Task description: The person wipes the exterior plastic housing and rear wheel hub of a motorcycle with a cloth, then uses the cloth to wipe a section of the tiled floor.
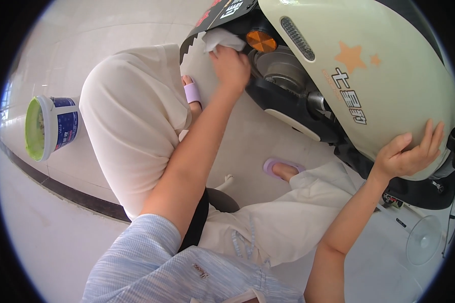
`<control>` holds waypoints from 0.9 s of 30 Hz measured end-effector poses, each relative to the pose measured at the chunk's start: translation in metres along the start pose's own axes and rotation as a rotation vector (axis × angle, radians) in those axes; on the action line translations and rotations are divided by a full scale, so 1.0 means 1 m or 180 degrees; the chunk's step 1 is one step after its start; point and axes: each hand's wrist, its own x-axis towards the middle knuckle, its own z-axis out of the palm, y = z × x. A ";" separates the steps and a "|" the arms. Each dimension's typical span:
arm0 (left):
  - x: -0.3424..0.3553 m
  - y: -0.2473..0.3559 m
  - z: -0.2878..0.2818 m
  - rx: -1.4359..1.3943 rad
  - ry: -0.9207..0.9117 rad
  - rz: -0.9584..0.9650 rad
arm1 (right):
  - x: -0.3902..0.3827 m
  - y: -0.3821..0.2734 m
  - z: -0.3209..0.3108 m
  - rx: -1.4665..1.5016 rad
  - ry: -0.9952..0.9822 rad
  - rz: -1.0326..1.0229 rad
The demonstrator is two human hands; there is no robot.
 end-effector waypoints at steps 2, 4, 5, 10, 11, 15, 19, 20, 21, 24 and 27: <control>-0.005 0.025 -0.017 -0.0121 -0.0025 0.0565 | -0.001 0.002 -0.001 -0.0045 -0.0033 0.0017; -0.006 0.028 -0.012 -0.0218 0.0134 0.0585 | 0.000 0.001 0.000 -0.0007 -0.0011 -0.0033; -0.007 0.026 -0.011 -0.0320 0.0290 0.0598 | 0.001 0.000 0.001 0.0007 -0.0009 -0.0045; 0.006 -0.005 0.008 -0.0337 0.0280 0.0222 | 0.002 -0.002 -0.001 0.0063 -0.0045 -0.0034; 0.009 -0.012 0.010 -0.0341 0.0279 0.0216 | 0.001 -0.001 -0.001 0.0063 -0.0049 -0.0041; 0.018 -0.030 0.013 -0.0449 -0.0010 0.0155 | 0.001 -0.001 -0.001 0.0023 -0.0035 -0.0029; 0.022 -0.025 0.004 -0.0527 -0.0145 -0.0021 | 0.002 -0.001 0.001 0.0087 0.0009 -0.0042; 0.022 -0.021 -0.001 -0.0678 -0.0316 -0.0064 | 0.002 -0.001 0.000 0.0077 0.0016 -0.0043; 0.017 -0.014 -0.003 -0.0687 -0.0311 -0.0057 | 0.001 0.000 -0.001 0.0025 -0.0015 -0.0024; 0.006 -0.001 -0.005 -0.0439 -0.0104 0.0235 | 0.002 -0.002 0.000 -0.0001 -0.0014 0.0008; 0.007 -0.005 -0.001 -0.0292 -0.0070 0.0216 | 0.000 0.000 -0.002 -0.0011 -0.0034 -0.0029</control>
